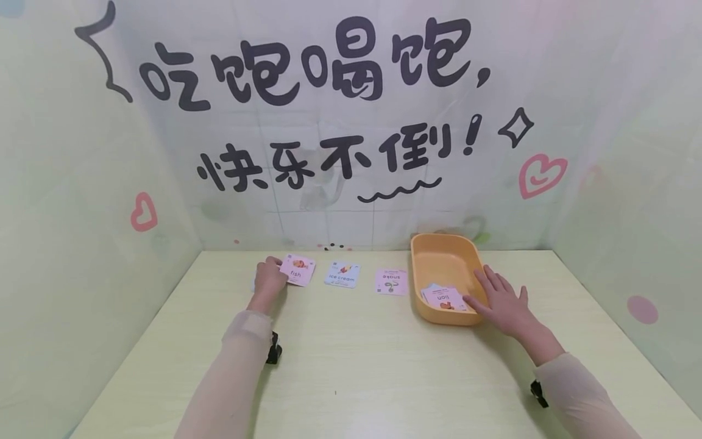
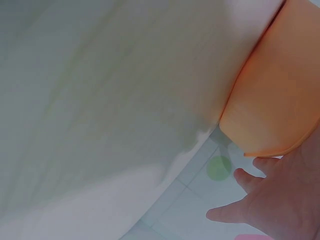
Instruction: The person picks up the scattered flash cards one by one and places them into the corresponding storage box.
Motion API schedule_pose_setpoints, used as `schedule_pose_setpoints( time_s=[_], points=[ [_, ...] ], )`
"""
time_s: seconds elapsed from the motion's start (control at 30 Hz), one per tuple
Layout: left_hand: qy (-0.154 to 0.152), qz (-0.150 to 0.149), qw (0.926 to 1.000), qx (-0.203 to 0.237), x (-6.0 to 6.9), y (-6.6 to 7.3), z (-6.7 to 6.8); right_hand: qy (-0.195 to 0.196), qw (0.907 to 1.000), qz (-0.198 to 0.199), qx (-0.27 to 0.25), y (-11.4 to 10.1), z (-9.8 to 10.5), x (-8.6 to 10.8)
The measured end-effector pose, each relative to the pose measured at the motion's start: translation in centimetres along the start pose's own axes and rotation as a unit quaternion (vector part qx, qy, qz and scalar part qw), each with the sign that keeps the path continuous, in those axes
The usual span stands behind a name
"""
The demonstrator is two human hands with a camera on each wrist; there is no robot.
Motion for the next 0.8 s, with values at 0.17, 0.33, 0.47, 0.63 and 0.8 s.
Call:
schedule_pose_setpoints(
  time_s=[0.17,0.33,0.47,0.63,0.8],
  points=[
    [-0.004,0.002,0.9985,0.054,-0.7,-0.2,0.2,0.002,1.0,0.0,-0.003,0.0,0.1,0.0],
    [-0.018,0.011,0.9957,0.091,-0.9,-0.3,0.3,0.001,1.0,-0.001,-0.001,0.0,0.0,0.0],
    [-0.025,0.012,0.9939,0.107,-0.6,-0.1,0.4,-0.001,1.0,-0.001,-0.002,0.0,0.1,0.0],
    [-0.033,0.011,0.9909,0.13,-0.3,0.4,0.3,0.0,1.0,0.001,-0.004,-0.1,0.1,0.1],
    [-0.05,-0.001,0.9872,0.151,0.1,1.1,0.1,0.0,1.0,0.001,-0.004,-0.1,0.1,0.1]
  ],
)
Point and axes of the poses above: each hand's wrist, its own x-axis away from the middle knuckle, its own z-axis out of the back of the hand, y = z × x, the point moved 1 cm from there along -x, towards the middle knuckle, and after that the axes turned 9 degrees about z, right-handed, at the moved point
